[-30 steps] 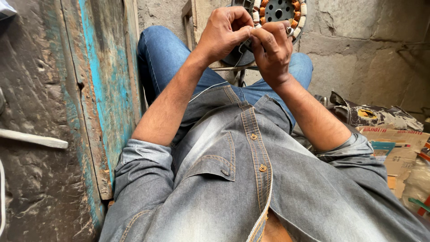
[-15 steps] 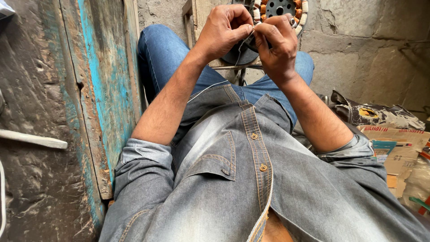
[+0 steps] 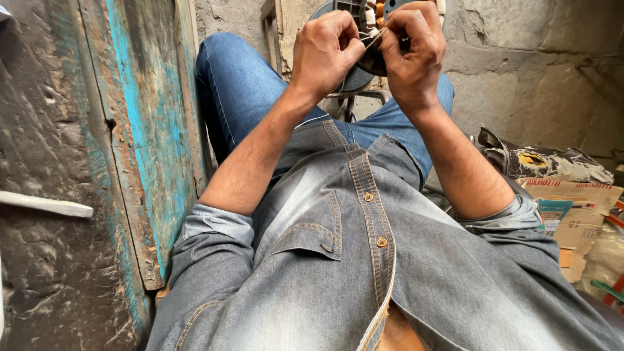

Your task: The person sits on the floor with a motor stator resting on their legs and ties white string around its copper coil windings. They loop the string around the coils, pull it tight by hand, and knot it to secure the windings, repeating the tying around the stator.

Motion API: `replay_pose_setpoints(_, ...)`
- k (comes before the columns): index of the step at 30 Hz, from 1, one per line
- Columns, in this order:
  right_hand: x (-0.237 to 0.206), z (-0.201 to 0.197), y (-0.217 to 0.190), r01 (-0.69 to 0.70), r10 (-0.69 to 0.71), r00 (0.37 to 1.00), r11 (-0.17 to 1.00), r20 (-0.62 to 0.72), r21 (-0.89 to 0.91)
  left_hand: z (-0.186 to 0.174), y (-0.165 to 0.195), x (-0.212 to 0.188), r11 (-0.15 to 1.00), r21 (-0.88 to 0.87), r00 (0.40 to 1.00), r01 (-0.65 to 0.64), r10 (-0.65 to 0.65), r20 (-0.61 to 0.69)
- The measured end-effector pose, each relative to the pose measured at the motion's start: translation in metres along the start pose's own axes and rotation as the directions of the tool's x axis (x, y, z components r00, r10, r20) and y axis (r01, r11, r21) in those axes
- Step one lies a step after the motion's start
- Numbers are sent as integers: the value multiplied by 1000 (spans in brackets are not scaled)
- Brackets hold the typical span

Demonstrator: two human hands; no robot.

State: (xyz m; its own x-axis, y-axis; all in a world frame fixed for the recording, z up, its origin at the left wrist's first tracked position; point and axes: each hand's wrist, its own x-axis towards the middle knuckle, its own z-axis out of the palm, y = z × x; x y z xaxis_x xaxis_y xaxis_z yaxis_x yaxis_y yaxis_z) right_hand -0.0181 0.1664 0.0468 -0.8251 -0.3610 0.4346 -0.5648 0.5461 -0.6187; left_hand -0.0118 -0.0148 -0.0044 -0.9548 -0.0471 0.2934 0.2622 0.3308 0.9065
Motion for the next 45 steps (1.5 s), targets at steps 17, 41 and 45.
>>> replay_pose_setpoints(17,-6,-5,2,-117,112,993,951,34,287,4,12,-19,990,-133,984,-38,14,-175)
replay_pose_setpoints(41,-16,-2,16,-69,125,977,952,-172,298,29,-1,-17,922,271,946,-276,311,-95)
replay_pose_setpoints(45,-15,-2,18,-76,143,970,947,-198,313,31,-5,-18,942,223,950,-252,285,-127)
